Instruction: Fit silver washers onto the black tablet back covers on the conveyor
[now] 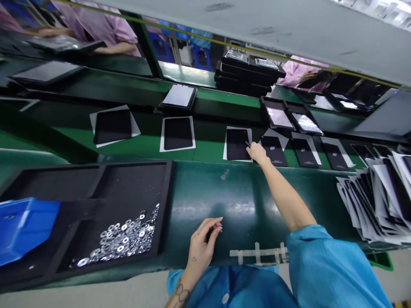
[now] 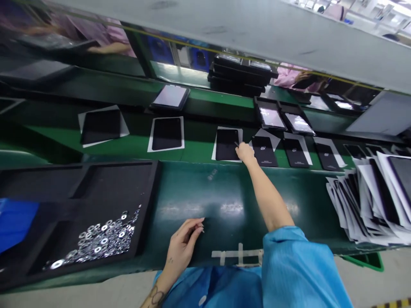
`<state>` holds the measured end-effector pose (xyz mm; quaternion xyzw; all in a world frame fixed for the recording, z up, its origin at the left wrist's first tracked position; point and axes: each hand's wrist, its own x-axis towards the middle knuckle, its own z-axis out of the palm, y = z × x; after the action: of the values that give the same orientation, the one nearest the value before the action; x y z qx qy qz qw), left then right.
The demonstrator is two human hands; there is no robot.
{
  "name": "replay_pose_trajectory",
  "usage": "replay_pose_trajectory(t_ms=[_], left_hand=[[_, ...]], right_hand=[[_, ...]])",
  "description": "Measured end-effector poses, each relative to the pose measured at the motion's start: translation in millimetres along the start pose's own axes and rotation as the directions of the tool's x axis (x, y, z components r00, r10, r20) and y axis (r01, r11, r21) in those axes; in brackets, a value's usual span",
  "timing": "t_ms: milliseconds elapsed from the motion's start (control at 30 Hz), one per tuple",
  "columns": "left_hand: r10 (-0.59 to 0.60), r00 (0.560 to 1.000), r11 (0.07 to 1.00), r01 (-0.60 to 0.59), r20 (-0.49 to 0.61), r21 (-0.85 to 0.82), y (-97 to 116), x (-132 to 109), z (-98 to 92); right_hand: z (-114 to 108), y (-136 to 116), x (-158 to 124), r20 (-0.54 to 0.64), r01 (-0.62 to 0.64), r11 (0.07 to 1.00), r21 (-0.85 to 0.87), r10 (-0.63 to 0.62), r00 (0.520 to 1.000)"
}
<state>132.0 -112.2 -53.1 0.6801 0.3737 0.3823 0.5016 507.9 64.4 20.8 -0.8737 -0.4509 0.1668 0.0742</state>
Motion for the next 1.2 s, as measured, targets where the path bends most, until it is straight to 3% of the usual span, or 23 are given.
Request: replay_pose_trajectory(t_ms=[67, 133, 233, 267, 367, 467, 533, 633, 733, 800, 933, 1200], left_hand=[[0.009, 1.000, 1.000, -0.009, 0.018, 0.004, -0.1, 0.3, -1.5], [0.030, 0.999, 1.000, -0.030, 0.040, 0.004, 0.8, 2.6, -7.2], [0.046, 0.998, 0.999, -0.046, 0.049, 0.004, 4.8, 12.3, -24.1], [0.040, 0.999, 0.999, -0.040, 0.035, 0.008, 7.3, 17.6, -31.3], [-0.027, 0.999, 0.999, 0.028, -0.040, 0.021, 18.9, 40.4, -53.0], [-0.111, 0.991, 0.992, 0.115, -0.072, 0.055, 33.4, 72.2, -68.8], [-0.136, 0.990, 0.985, 0.138, -0.028, 0.107, 39.9, 94.8, -73.5], [-0.150, 0.985, 0.976, 0.134, 0.084, 0.174, 38.8, 123.0, -73.3], [-0.184, 0.955, 0.969, 0.137, 0.231, 0.206, 26.3, 140.7, -69.1], [-0.188, 0.936, 0.952, 0.099, 0.298, 0.288, 16.4, 148.5, -65.2], [-0.176, 0.929, 0.880, 0.001, 0.326, 0.474, 3.9, 159.3, -56.9], [-0.275, 0.885, 0.794, -0.012, 0.376, 0.607, -4.9, 180.3, -58.9]], right_hand=[[-16.0, 11.3, -6.4, -0.074, -0.008, 1.000, 0.016, 0.009, 0.997], [-37.2, 26.6, -24.9, -0.173, 0.072, 0.995, 0.064, -0.060, 0.983], [-68.7, 46.5, -81.9, -0.320, 0.383, 0.910, 0.161, -0.319, 0.892], [-75.3, 49.0, -107.8, -0.303, 0.468, 0.870, 0.157, -0.409, 0.861], [-70.2, 35.7, -192.9, -0.077, 0.549, 0.836, 0.002, -0.548, 0.833], [-26.2, -5.6, -259.8, 0.193, 0.608, 0.783, -0.134, -0.581, 0.791], [12.4, -36.5, -280.6, 0.343, 0.664, 0.736, -0.134, -0.594, 0.728], [59.8, -64.8, -279.2, 0.429, 0.695, 0.714, -0.085, -0.604, 0.672], [83.5, -64.3, -264.3, 0.422, 0.677, 0.736, -0.011, -0.610, 0.671], [88.9, -56.7, -258.4, 0.397, 0.660, 0.750, 0.041, -0.619, 0.678], [92.1, -47.5, -258.7, 0.364, 0.657, 0.748, 0.093, -0.640, 0.677], [98.0, -47.1, -259.1, 0.313, 0.650, 0.742, 0.160, -0.663, 0.680]])
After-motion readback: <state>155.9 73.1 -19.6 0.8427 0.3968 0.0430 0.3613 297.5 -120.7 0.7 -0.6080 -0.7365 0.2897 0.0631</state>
